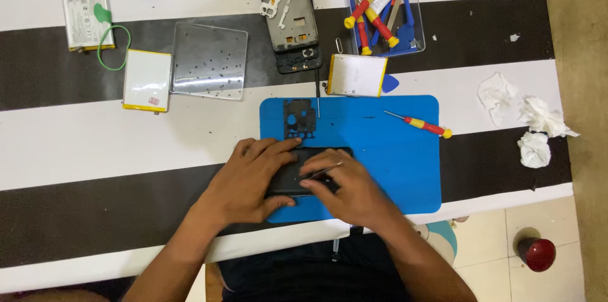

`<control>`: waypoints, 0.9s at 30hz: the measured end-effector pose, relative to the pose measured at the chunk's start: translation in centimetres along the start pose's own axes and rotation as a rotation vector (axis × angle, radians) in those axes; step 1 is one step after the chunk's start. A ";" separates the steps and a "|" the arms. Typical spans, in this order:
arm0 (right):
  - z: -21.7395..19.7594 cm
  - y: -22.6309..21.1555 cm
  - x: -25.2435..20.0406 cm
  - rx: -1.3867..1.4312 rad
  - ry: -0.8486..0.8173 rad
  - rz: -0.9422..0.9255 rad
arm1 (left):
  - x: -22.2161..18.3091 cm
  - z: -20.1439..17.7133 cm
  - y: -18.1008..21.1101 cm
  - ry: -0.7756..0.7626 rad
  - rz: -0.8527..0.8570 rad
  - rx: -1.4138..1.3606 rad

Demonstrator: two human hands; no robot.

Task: The person disassembles and repairs the internal components of a smartphone.

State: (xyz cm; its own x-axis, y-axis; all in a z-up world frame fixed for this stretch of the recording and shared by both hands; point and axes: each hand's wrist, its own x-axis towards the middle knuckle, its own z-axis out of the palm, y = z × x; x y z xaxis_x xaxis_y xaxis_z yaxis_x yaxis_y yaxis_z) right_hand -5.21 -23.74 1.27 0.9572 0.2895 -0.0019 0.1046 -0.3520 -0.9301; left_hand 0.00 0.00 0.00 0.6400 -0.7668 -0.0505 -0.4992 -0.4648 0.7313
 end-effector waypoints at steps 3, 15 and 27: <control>0.6 -0.5 0.6 -0.200 -0.064 -0.055 | -0.5 0.5 -0.5 0.049 0.030 -0.022; 0.8 0.5 0.4 -0.165 0.010 -0.087 | -0.6 0.6 -0.7 0.092 0.083 -0.023; 0.1 0.4 0.2 -0.049 0.063 -0.100 | 0.1 1.8 -0.4 0.263 0.049 0.003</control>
State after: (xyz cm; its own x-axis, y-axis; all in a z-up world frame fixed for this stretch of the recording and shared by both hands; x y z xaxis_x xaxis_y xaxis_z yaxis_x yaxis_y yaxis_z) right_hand -4.98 -23.69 0.85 0.9561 0.2695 0.1149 0.2124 -0.3677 -0.9054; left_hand -0.78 -0.69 -1.51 0.7444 -0.6475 0.1635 -0.5348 -0.4315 0.7265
